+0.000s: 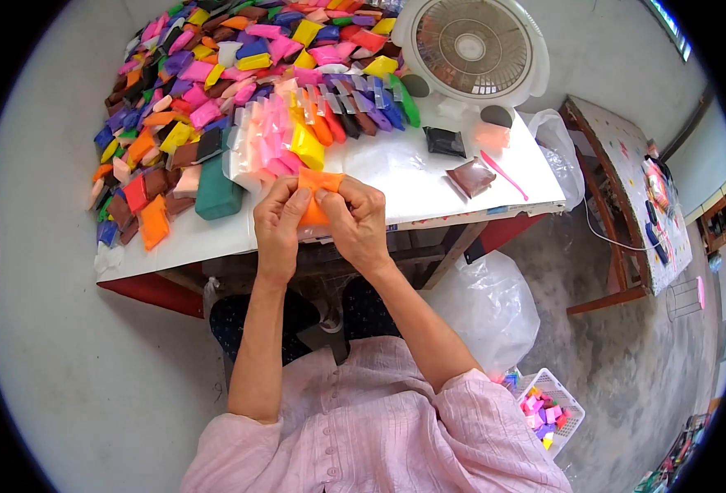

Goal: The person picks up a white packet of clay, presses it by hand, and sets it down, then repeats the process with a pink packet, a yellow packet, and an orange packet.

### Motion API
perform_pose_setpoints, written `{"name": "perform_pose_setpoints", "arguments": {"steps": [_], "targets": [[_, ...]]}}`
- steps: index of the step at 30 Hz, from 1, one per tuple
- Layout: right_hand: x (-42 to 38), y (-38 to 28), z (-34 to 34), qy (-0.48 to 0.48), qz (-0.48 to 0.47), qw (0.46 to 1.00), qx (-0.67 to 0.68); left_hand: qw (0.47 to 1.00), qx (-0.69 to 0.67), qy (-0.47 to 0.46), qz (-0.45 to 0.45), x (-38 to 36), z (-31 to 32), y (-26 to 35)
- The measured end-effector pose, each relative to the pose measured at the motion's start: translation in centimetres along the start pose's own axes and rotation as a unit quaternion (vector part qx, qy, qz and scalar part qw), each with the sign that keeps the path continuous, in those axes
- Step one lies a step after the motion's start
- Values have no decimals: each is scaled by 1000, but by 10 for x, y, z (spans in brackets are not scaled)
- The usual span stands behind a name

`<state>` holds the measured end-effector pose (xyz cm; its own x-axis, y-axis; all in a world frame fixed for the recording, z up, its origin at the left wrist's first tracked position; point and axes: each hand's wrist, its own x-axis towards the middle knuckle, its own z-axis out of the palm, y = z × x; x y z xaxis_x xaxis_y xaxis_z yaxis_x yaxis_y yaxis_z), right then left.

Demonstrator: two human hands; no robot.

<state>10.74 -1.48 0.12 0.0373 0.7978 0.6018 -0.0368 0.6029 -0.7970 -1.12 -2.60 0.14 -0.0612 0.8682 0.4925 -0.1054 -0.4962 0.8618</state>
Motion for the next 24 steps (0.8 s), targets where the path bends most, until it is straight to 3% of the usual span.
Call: {"name": "perform_pose_setpoints", "arguments": {"steps": [8, 16, 24], "targets": [[1, 10, 1, 9, -48, 999, -17, 997, 73, 10, 15, -3, 1, 3], [2, 7, -4, -39, 41, 998, -18, 1000, -11, 21, -21, -4, 1, 6], [2, 9, 0, -37, 76, 995, -43, 996, 60, 55, 28, -2, 4, 4]]}}
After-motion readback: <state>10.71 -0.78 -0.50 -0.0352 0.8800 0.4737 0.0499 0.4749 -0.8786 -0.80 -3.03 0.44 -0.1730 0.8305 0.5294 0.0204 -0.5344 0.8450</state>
